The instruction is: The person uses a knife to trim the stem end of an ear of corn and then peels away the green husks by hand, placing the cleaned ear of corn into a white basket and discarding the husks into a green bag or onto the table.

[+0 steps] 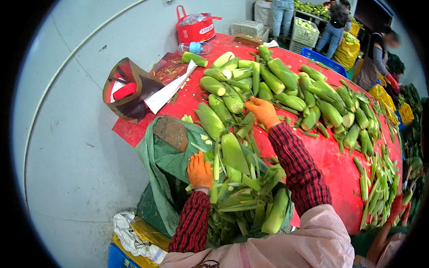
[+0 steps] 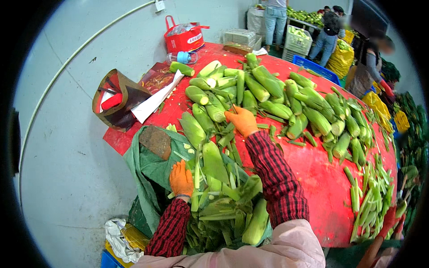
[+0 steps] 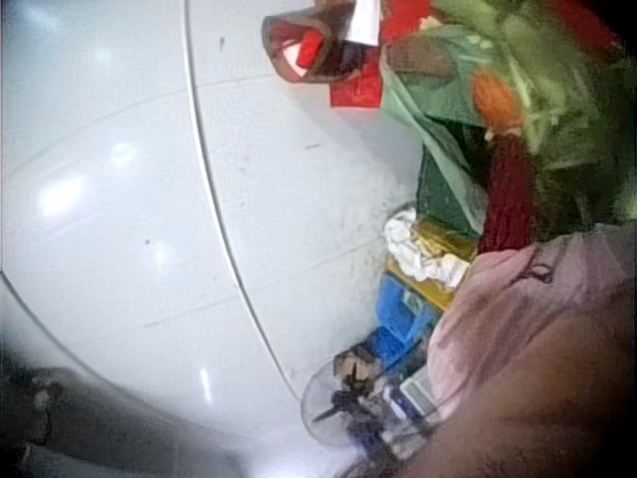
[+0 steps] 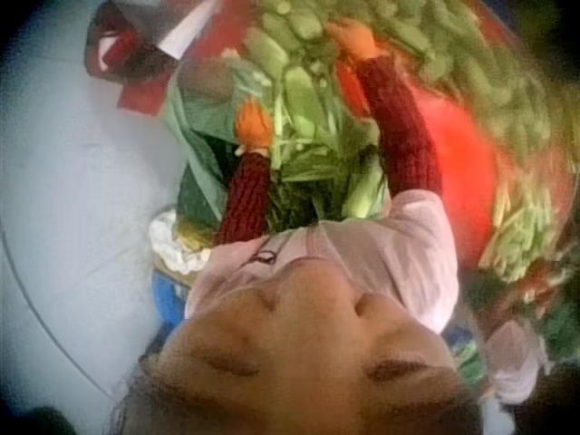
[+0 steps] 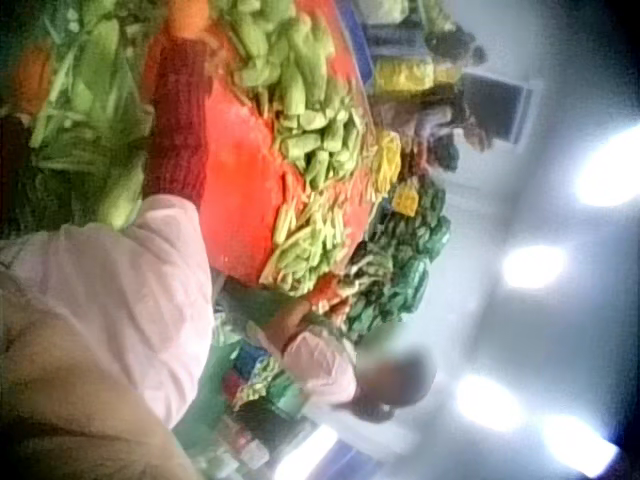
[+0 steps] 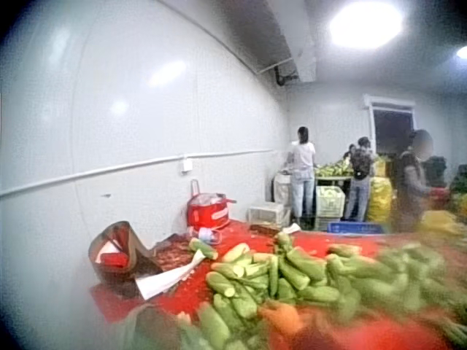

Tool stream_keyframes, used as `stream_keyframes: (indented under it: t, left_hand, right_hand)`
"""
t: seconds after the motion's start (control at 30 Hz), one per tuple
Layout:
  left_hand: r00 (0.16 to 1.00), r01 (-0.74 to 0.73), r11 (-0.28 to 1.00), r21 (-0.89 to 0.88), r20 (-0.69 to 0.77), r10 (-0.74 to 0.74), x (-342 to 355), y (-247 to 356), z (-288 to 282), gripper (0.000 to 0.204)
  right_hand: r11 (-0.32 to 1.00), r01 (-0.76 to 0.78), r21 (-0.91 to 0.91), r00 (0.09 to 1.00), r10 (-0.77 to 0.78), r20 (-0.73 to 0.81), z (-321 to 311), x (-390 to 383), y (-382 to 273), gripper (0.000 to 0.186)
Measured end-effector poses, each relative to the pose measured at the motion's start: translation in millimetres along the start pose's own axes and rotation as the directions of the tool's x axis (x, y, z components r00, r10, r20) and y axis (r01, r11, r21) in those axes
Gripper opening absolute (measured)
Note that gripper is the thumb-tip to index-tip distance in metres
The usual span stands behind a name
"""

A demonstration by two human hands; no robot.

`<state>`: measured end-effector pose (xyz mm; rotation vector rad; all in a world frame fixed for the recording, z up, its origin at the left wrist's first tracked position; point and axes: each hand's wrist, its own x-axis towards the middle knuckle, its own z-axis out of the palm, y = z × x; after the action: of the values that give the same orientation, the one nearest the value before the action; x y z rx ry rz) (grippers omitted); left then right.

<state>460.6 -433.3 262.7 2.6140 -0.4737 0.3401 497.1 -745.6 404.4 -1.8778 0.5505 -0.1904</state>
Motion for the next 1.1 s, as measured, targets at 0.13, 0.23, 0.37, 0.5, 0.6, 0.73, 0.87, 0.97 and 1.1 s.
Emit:
stream_keyframes:
  t: [0.13,0.23,0.37,0.5,0.6,0.73,0.87,0.97,1.1]
  left_hand:
    - [0.998,0.032,0.999,0.027,0.046,-0.033,2.3,1.6,-4.9,0.053]
    - [0.997,0.032,0.999,-0.003,0.066,-0.032,4.4,4.3,-8.9,0.053]
    - [0.996,0.05,0.998,-0.032,0.073,-0.048,1.1,10.7,-12.5,0.053]
    - [0.998,0.029,1.0,-0.008,0.058,-0.028,2.4,0.1,-14.7,0.054]
    - [0.996,0.048,0.999,-0.011,0.07,-0.047,1.0,-2.0,-5.3,0.056]
    - [0.998,0.052,0.988,-0.144,-0.027,-0.056,3.2,1.5,-7.1,0.057]
    - [0.979,0.161,0.539,-0.827,0.064,-0.195,6.1,-13.4,-14.0,0.053]
    - [0.926,0.326,0.243,-0.914,0.257,-0.278,-11.2,9.4,-82.9,0.05]
    - [0.288,0.957,-0.148,-0.247,0.807,0.515,-87.3,36.1,-121.8,0.065]
  right_hand:
    - [0.905,0.17,-0.391,0.983,-0.184,0.002,56.1,78.5,-33.3,0.06]
    - [0.685,0.272,-0.675,0.932,-0.363,0.008,100.5,148.9,-26.5,0.076]
    - [0.713,0.121,-0.691,0.989,-0.146,0.023,124.0,167.5,-22.6,0.097]
    - [0.926,0.032,-0.377,0.991,0.019,0.13,100.0,135.5,-47.1,0.066]
    - [0.989,-0.012,0.15,0.999,0.006,0.035,63.7,84.3,-27.1,0.051]
    - [0.941,-0.032,0.337,0.989,-0.019,0.147,4.4,-44.2,-25.5,0.044]
    - [0.877,-0.116,0.467,0.966,-0.009,0.258,-20.9,-182.3,-19.2,0.037]
    - [0.864,-0.179,0.471,0.948,0.025,0.316,-26.6,-266.1,-5.6,0.036]
    - [0.903,-0.224,0.366,0.867,0.013,0.498,11.7,-313.8,-14.5,0.042]
